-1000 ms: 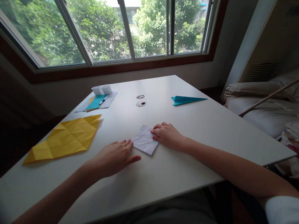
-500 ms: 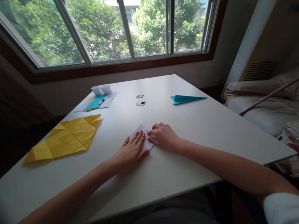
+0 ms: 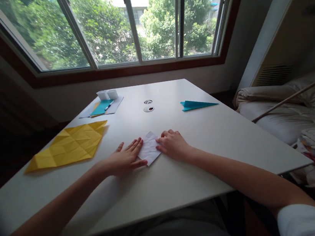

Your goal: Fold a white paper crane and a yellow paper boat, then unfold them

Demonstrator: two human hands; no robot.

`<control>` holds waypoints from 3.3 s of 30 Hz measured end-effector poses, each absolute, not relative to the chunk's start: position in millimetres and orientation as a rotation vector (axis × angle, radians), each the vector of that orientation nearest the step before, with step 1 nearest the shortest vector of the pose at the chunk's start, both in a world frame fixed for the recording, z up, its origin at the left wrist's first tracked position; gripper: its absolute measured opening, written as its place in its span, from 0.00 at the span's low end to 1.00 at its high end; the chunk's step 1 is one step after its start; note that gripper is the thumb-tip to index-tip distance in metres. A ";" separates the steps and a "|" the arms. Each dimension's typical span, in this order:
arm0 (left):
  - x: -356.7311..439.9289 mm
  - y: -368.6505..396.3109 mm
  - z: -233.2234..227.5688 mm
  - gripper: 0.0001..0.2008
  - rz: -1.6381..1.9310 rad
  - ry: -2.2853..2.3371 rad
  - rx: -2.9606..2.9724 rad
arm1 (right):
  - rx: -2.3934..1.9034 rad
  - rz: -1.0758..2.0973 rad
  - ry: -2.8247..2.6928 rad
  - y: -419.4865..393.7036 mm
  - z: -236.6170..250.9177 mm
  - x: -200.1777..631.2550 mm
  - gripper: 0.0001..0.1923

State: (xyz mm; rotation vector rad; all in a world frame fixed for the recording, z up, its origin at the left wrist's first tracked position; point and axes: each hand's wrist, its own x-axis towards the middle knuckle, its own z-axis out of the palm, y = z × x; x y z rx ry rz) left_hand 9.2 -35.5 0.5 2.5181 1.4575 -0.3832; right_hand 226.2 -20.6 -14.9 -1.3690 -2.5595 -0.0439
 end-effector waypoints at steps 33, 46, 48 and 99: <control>19.2 -30.9 6.3 0.11 0.267 1.132 3.007 | -1.230 -0.105 -2.516 -12.9 -9.9 244.1 0.13; 15.6 -27.5 10.0 0.11 0.265 1.135 2.897 | -1.436 -0.015 -2.431 -4.0 -14.4 252.1 0.21; 16.2 -29.8 12.1 0.11 0.273 1.074 2.887 | -1.514 0.022 -2.426 -0.2 -15.6 254.3 0.22; 31.2 -47.1 -13.3 0.25 0.112 1.238 2.911 | -0.722 0.362 -2.737 2.7 0.1 264.8 0.11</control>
